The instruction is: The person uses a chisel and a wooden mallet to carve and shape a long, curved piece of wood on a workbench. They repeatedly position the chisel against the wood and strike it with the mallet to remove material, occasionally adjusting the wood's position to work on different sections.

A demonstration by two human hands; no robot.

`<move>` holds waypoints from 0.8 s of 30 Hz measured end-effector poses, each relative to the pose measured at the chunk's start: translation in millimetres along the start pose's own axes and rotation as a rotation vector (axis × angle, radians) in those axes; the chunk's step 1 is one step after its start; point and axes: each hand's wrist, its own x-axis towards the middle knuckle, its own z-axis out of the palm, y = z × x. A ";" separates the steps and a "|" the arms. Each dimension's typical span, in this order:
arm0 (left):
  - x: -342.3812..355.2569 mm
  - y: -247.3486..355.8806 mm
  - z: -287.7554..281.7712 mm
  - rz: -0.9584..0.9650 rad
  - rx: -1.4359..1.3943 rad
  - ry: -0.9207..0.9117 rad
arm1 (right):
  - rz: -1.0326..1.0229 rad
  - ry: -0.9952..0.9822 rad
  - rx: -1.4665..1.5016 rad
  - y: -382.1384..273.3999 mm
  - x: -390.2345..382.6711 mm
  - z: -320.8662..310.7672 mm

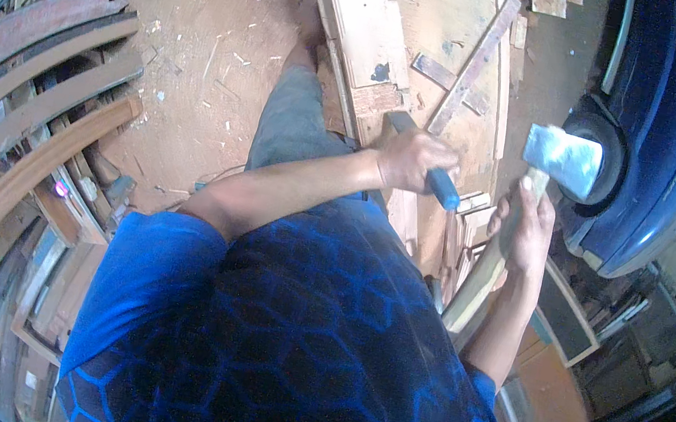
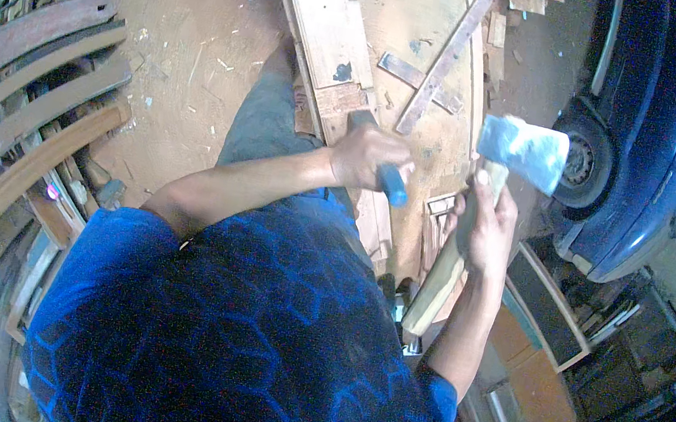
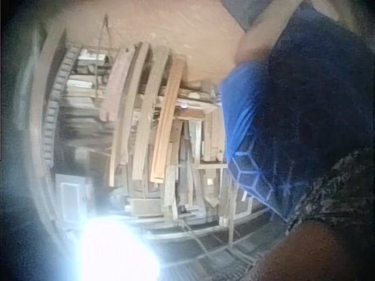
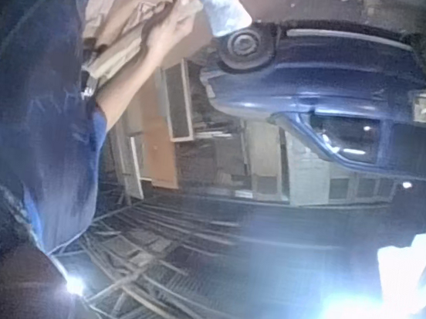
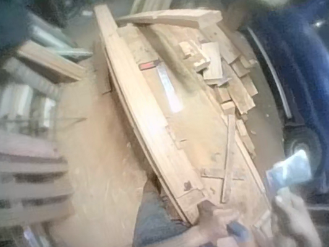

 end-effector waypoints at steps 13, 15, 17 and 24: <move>-3.4 -12.3 8.0 -0.108 0.041 0.071 | 0.063 0.024 -0.011 -12.7 -0.6 7.0; 5.4 -15.7 6.7 -0.156 -0.027 0.186 | 0.050 0.014 -0.051 -22.6 -1.6 16.7; 5.7 -17.8 2.9 -0.197 -0.069 0.228 | 0.026 0.001 -0.095 -33.3 -3.9 27.7; -4.6 -24.3 -3.3 -0.157 -0.110 0.172 | -0.629 0.144 -0.149 -51.1 -60.6 48.5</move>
